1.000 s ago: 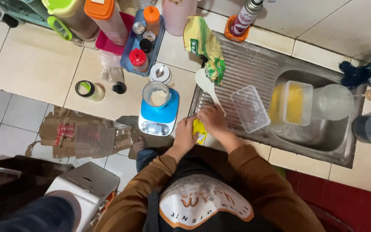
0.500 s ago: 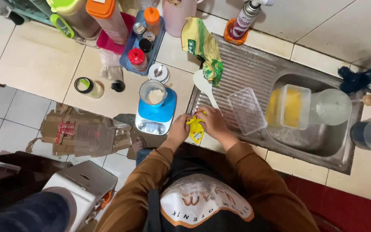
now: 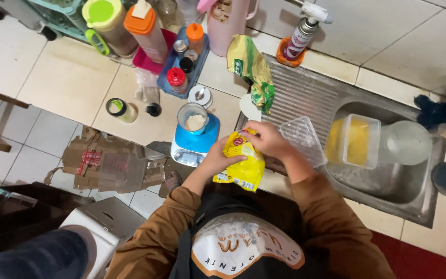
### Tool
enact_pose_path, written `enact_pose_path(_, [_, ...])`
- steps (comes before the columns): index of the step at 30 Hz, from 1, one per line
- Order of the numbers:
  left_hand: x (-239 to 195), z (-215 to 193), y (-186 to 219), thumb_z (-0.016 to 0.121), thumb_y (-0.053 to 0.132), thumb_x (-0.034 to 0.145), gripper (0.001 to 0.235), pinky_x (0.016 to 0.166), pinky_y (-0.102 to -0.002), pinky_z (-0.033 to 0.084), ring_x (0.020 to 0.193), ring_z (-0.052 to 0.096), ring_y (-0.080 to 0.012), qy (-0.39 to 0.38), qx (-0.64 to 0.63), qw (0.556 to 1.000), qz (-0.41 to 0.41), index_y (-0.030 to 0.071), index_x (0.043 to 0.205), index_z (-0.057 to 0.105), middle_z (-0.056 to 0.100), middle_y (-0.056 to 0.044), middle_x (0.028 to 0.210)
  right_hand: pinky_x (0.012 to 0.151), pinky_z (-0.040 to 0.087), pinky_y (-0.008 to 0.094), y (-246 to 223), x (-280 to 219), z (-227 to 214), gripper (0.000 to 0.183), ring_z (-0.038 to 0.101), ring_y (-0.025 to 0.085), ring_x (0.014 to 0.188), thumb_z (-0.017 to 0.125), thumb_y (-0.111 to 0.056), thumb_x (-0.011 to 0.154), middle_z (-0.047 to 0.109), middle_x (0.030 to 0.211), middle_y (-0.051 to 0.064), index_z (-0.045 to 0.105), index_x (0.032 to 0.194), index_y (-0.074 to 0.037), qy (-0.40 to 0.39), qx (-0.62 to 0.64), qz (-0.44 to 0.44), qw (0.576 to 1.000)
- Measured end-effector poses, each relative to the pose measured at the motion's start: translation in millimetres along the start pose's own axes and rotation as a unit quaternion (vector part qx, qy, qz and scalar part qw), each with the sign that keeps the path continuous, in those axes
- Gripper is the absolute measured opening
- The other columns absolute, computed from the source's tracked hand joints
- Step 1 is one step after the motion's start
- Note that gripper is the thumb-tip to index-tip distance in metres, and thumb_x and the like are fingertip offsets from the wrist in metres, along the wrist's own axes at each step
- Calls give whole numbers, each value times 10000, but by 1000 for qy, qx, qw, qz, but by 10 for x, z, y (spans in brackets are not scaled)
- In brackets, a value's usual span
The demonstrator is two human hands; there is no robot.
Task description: The person retrieves a packet of powder from a storage container and places it on the counter. They then use a scoop to transfer white powder from a jar into a blender jar placed on a digital scale. The person adds more powder from a yellow packet into the blender jar while monitoring the scale.
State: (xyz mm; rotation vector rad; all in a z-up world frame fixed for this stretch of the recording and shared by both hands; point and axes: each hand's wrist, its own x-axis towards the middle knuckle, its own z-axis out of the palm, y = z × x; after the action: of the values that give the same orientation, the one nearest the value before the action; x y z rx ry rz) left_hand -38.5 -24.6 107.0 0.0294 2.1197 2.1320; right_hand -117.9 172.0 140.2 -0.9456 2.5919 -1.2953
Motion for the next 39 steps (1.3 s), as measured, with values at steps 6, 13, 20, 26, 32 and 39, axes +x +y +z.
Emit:
enact_pose_path(6, [-34, -149, 507, 888, 153, 767, 433, 716, -471, 580, 869, 730, -358, -124, 1, 990, -64, -101, 1075, 719, 731, -312, 945, 759, 501, 293, -192, 138, -269, 77, 554, 63, 795, 656, -163, 991, 684, 768, -44, 676, 954, -98, -107, 186, 80, 973])
enact_pose_path(13, [-82, -245, 487, 892, 267, 782, 422, 639, -372, 589, 769, 764, -324, 51, 48, 993, -94, -32, 1040, 744, 756, -216, 854, 961, 524, 410, -414, -16, 53, 840, 542, 300, 1198, 809, -73, 785, 453, 1352, 151, 315, 1464, -47, 34, 232, 67, 970])
enact_pose_path(20, [-293, -213, 585, 898, 199, 810, 370, 667, -397, 601, 766, 755, -312, 51, -54, 996, -55, -42, 1032, 727, 754, -245, 877, 530, 585, 269, -971, -62, 146, 306, 698, 160, 558, 713, -296, 971, 688, 640, 86, 662, 795, -52, 221, 429, 263, 835])
enact_pose_path(26, [-302, -273, 554, 476, 310, 1084, 394, 704, -387, 616, 778, 726, -229, -19, -112, 993, -34, 13, 1037, 730, 763, -188, 922, 636, 623, 367, -724, -162, 145, 318, 741, 226, 656, 663, -296, 1008, 729, 754, 189, 663, 919, 10, 182, 441, 253, 842])
enact_pose_path(32, [-345, -91, 916, 731, 148, 948, 203, 669, -357, 615, 729, 731, -235, 104, -205, 972, -47, -42, 1019, 726, 756, -205, 860, 633, 606, 352, -1029, -238, 20, 191, 702, 189, 630, 703, -133, 959, 689, 710, 135, 650, 901, 41, 222, 434, 229, 843])
enact_pose_path(39, [-358, -67, 758, 832, 103, 853, 228, 657, -345, 603, 704, 725, -231, 147, -149, 977, -34, -64, 985, 751, 751, -199, 793, 626, 580, 327, -799, -381, 36, 203, 701, 198, 698, 783, 2, 826, 675, 792, 142, 649, 972, 43, 196, 484, 172, 835])
